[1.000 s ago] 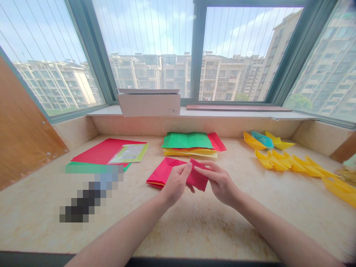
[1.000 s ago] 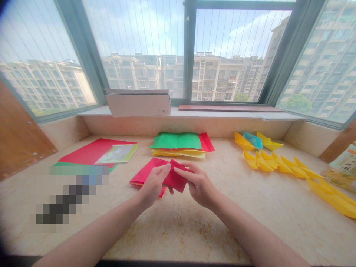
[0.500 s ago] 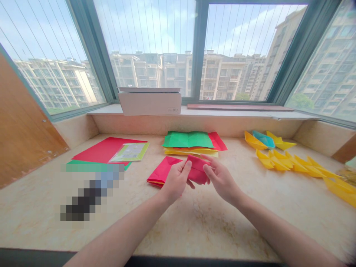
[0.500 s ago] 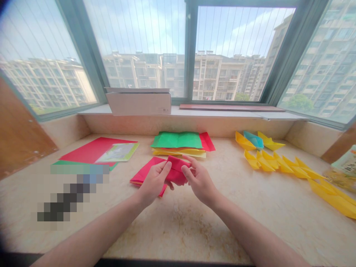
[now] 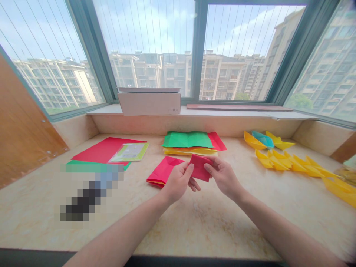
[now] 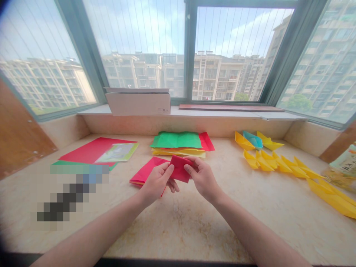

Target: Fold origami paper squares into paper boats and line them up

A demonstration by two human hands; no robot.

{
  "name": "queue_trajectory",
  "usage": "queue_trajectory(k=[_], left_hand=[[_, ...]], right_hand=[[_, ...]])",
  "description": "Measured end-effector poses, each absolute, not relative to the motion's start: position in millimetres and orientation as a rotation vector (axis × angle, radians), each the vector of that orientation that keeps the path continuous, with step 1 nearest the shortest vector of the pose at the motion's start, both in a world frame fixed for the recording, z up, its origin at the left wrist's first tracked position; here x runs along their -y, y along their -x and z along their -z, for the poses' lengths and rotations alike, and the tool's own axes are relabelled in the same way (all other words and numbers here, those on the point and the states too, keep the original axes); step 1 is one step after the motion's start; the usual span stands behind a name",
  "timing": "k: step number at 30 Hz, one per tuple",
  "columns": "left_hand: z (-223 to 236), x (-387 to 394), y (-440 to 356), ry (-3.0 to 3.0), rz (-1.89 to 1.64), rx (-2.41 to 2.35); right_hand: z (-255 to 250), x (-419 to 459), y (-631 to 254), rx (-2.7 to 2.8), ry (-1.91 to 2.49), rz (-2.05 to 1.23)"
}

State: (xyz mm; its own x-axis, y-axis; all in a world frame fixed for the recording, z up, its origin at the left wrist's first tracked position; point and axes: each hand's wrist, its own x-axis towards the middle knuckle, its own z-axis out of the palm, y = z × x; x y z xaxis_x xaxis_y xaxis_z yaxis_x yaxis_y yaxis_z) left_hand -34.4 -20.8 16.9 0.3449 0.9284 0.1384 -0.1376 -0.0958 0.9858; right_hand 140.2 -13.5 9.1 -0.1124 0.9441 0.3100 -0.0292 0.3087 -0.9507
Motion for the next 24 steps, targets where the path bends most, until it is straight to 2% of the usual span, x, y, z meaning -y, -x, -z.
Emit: queue_trajectory(k=[18, 24], left_hand=[[-18.9, 23.4, 34.2, -1.423, -1.114, -0.839], [-18.3, 21.8, 36.7, -1.491, -1.149, -0.931]], right_hand=[[-10.0, 6.6, -146.1, 1.481, 0.893, -1.133], [-10.8, 10.7, -144.3, 1.537, 0.946, -1.059]])
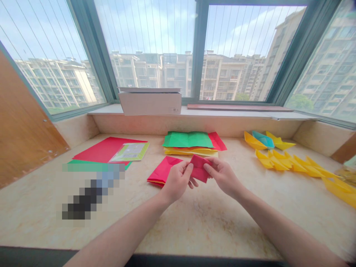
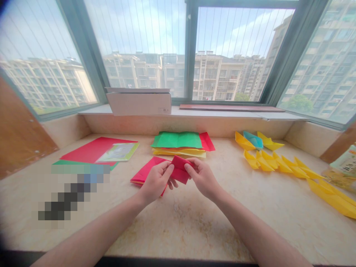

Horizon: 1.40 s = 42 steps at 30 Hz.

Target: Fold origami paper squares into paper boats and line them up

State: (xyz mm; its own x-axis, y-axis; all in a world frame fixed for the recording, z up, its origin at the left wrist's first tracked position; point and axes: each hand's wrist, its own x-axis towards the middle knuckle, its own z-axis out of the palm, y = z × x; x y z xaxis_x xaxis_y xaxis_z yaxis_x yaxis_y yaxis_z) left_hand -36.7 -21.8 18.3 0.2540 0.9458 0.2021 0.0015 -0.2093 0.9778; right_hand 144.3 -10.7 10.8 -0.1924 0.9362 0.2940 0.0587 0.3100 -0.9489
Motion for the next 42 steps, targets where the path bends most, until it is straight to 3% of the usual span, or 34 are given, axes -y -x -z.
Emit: queue_trajectory(k=[5, 20, 31, 42], left_hand=[[-18.5, 23.0, 38.4, -1.582, -1.114, -0.943], [-19.3, 22.9, 40.3, -1.661, -1.082, -1.004], [-17.1, 16.2, 44.6, -1.66, -1.123, -1.034], [-17.4, 14.8, 47.4, -1.73, -1.16, -1.082]], right_hand=[[-13.2, 13.5, -143.9, 1.67, 0.974, -0.941], [-17.6, 9.6, -152.7, 1.743, 0.985, -1.055], [-29.6, 15.1, -159.3, 1.711, 0.868, -1.458], [-15.4, 11.7, -151.4, 1.74, 0.912, -1.169]])
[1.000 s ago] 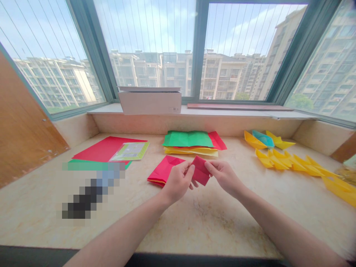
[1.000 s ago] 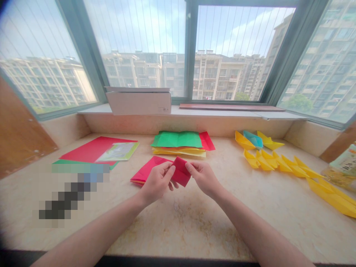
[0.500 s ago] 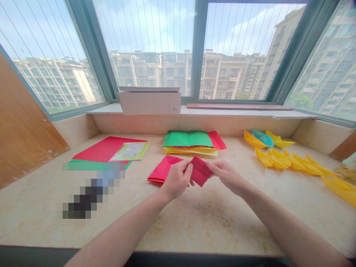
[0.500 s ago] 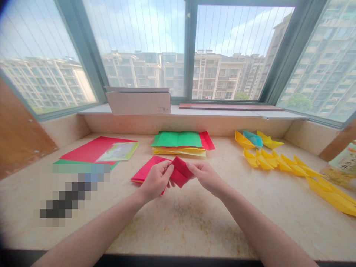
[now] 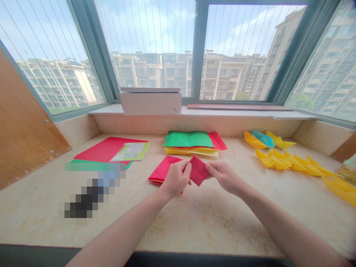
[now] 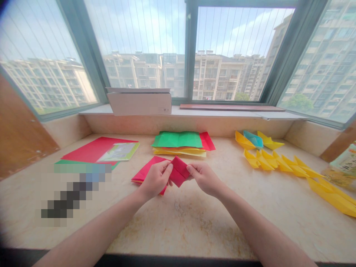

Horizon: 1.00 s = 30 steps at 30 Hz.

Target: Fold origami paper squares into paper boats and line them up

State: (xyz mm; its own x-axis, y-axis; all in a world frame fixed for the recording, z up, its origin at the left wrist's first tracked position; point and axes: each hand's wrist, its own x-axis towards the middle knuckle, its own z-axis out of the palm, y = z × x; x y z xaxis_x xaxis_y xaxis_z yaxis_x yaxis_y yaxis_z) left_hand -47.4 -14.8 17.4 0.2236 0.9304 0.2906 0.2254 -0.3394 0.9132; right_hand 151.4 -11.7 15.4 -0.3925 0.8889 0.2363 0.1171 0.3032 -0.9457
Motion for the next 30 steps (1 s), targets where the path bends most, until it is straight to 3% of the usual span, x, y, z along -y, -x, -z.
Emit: queue_trajectory(k=[5, 12, 30], left_hand=[[-17.7, 15.0, 49.0, -1.79, -1.164, -1.108], [-17.4, 17.0, 45.1, -1.732, -1.132, -1.122], [-22.0, 17.5, 44.8, -1.499, -1.111, -0.812]], right_hand=[[-21.7, 15.2, -150.9, 1.774, 0.981, -1.0], [-19.2, 15.8, -148.4, 1.676, 0.9, -1.29], [-14.1, 18.1, -147.0, 1.608, 0.708, -1.186]])
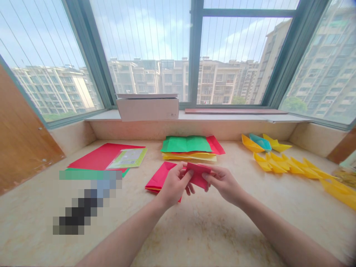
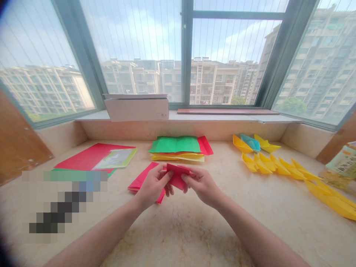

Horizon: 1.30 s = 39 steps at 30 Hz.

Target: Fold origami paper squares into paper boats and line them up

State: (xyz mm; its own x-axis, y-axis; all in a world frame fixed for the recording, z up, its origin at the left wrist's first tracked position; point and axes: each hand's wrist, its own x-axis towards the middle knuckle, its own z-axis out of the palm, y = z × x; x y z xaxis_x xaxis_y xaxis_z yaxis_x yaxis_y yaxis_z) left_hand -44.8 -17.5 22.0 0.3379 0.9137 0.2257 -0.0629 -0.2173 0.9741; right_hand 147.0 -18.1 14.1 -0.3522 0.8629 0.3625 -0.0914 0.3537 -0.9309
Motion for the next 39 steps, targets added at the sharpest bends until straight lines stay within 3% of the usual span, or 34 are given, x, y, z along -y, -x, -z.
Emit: queue_trajectory(k=[11, 25, 39], left_hand=[[-24.6, 10.9, 54.9, -1.606, -1.163, -0.833], [-31.6, 17.5, 48.4, -1.394, -1.101, -0.844], [-21.0, 19.2, 44.5, -1.533, -1.086, -0.949]], right_hand=[[-19.1, 18.6, -159.0, 1.713, 0.66, -1.418], [-19.4, 15.9, -153.8, 1.696, 0.826, -1.134], [-18.5, 17.0, -145.6, 1.65, 1.01, -1.155]])
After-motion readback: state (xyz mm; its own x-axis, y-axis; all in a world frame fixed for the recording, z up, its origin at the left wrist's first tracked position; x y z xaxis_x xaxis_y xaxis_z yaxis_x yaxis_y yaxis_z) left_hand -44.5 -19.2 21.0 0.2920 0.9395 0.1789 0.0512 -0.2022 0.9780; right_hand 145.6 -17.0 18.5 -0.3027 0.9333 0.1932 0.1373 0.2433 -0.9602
